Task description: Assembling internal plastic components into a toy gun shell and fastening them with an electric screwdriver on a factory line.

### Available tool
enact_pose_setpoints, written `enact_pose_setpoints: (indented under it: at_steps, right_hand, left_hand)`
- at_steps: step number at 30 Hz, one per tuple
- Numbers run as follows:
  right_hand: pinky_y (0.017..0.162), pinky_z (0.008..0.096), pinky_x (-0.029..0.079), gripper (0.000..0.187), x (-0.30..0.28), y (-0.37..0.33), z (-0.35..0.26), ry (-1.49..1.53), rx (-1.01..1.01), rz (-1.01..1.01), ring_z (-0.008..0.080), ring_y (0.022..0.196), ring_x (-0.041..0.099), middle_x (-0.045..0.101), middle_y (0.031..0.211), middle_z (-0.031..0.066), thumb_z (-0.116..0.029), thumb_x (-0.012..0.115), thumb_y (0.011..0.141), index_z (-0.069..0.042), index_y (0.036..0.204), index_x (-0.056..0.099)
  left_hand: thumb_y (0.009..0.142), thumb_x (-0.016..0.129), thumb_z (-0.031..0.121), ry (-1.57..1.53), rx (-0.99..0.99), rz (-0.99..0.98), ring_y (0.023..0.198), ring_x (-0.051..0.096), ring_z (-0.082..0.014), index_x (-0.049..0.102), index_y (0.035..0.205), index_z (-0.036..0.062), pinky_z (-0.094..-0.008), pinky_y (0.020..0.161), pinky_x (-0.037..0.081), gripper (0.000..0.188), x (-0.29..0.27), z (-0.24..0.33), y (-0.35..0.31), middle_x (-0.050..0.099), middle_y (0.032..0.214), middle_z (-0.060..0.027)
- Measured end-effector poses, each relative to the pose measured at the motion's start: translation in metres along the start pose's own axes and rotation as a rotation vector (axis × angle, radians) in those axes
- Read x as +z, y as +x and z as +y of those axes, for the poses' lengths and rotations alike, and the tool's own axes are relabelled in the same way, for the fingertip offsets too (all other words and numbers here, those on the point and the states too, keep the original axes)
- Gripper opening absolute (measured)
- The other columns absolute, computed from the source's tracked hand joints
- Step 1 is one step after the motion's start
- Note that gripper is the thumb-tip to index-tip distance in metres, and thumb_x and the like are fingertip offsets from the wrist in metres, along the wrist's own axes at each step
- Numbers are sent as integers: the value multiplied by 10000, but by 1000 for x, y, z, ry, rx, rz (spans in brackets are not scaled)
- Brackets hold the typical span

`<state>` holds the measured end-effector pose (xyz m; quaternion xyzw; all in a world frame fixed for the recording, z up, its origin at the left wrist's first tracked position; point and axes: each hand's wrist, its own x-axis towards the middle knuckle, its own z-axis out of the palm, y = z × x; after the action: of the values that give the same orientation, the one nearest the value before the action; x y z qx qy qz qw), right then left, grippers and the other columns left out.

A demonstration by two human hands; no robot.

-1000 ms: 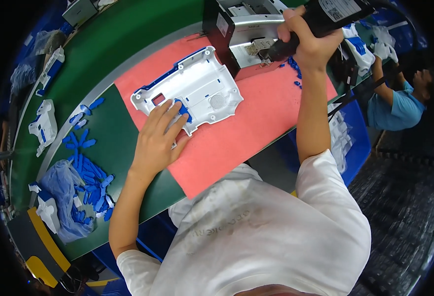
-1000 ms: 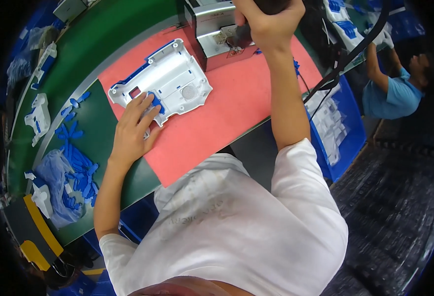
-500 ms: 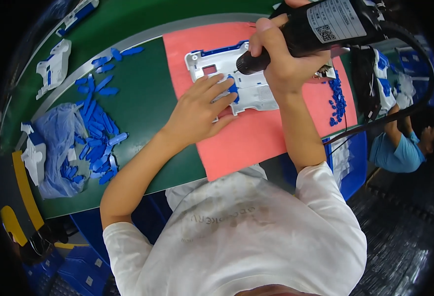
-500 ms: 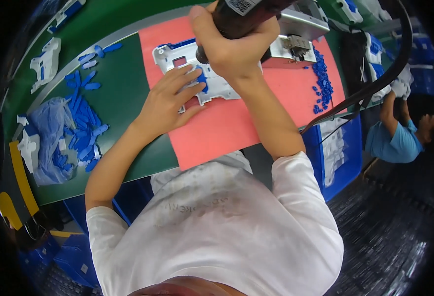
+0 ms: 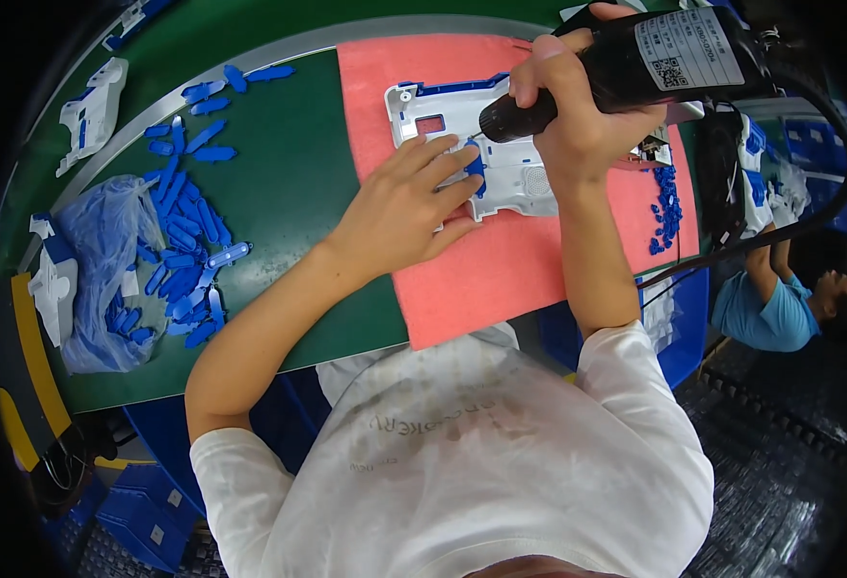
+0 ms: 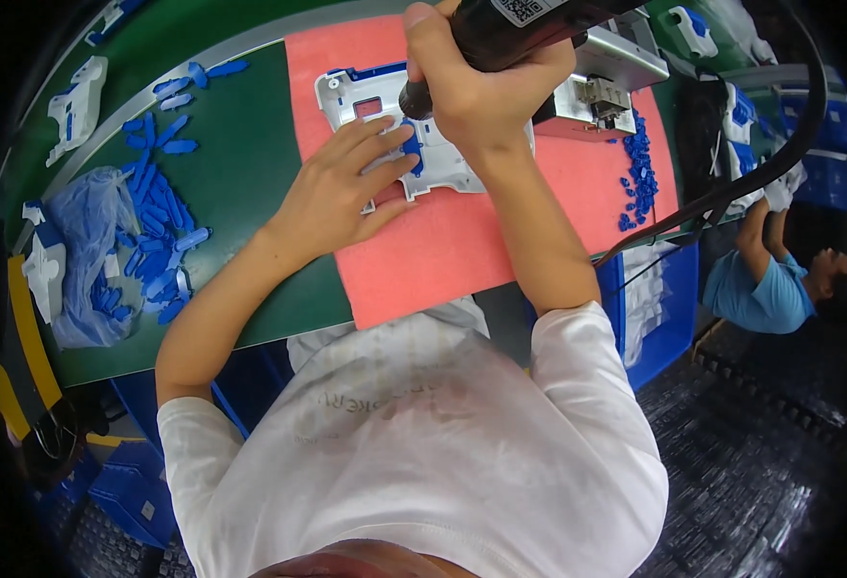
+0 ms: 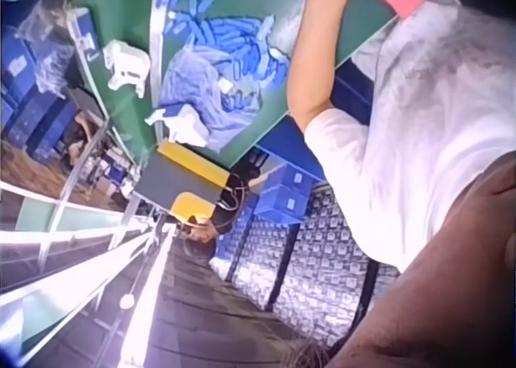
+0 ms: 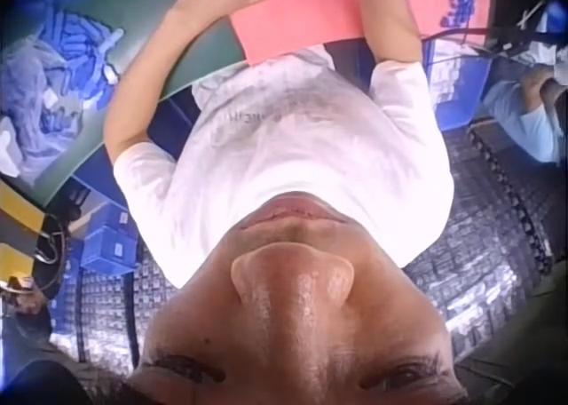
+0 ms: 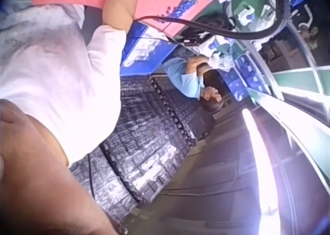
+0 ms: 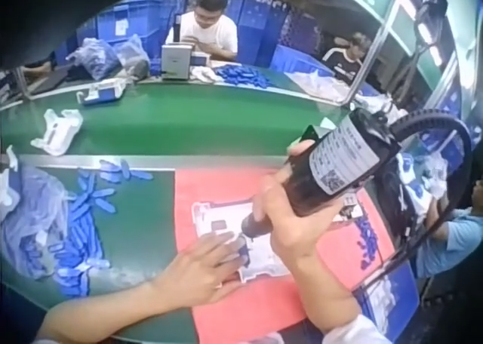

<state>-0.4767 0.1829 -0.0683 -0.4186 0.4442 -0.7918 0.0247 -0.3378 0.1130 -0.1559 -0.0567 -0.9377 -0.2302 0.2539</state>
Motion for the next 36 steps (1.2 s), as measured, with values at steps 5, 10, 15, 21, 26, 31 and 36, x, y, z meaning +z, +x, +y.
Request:
enact_pose_setpoints:
  at_steps: [5, 10, 15, 21, 26, 31, 36]
  right_hand:
    - [460, 238, 437, 437, 4, -1, -4, 9, 11, 0, 114, 472, 521, 528, 666, 49, 59, 647, 792, 47, 1162, 415]
    - [463, 239, 440, 427, 0, 14, 43, 666, -369, -173, 110, 471, 519, 531, 659, 49, 75, 633, 790, 48, 1158, 418]
    - [460, 237, 444, 431, 5, -2, 1, 0, -1, -7, 110, 470, 525, 542, 666, 50, 103, 628, 764, 50, 1145, 435]
    - [454, 222, 435, 405, 5, -3, 0, -138, 20, -41, 83, 493, 538, 549, 697, 30, 108, 642, 725, 39, 1093, 489]
    - [452, 210, 419, 387, 2, 3, 26, 347, -228, -153, 69, 487, 526, 547, 705, 21, 105, 645, 722, 33, 1073, 499]
    - [488, 214, 416, 416, 7, 6, 33, 309, -286, -185, 73, 524, 526, 543, 722, 12, 112, 661, 706, 25, 1080, 503]
    - [467, 294, 476, 92, -27, 7, 17, -25, -153, -100, 183, 447, 546, 564, 585, 101, 56, 635, 791, 32, 727, 573]
  left_hand:
    - [734, 741, 209, -5, -6, 5, 1205, 506, -323, 656, 1046, 42, -443, 991, 439, 364, -1, 1, -1, 570, 1235, -116]
    - [734, 727, 246, -2, 20, 39, 1170, 520, -310, 669, 989, 28, -444, 984, 428, 341, 3, 1, 1, 582, 1194, -120]
    - [732, 734, 223, -3, 1, 21, 1183, 511, -318, 660, 1018, 29, -441, 980, 437, 354, -1, 0, -2, 573, 1212, -120]
    - [728, 729, 225, -23, -7, 44, 1166, 516, -306, 668, 983, 20, -446, 982, 427, 333, 4, 1, -2, 584, 1184, -119]
    - [734, 724, 221, -35, -14, 38, 1168, 513, -305, 668, 986, 25, -455, 995, 420, 324, 5, 0, 0, 583, 1183, -118]
    - [732, 727, 226, -35, -9, 34, 1168, 514, -304, 668, 997, 32, -447, 991, 427, 333, 3, 1, 1, 583, 1189, -113]
    - [723, 739, 215, 3, -12, 21, 1187, 514, -308, 667, 1020, 46, -440, 998, 424, 349, 3, 0, -2, 578, 1231, -113]
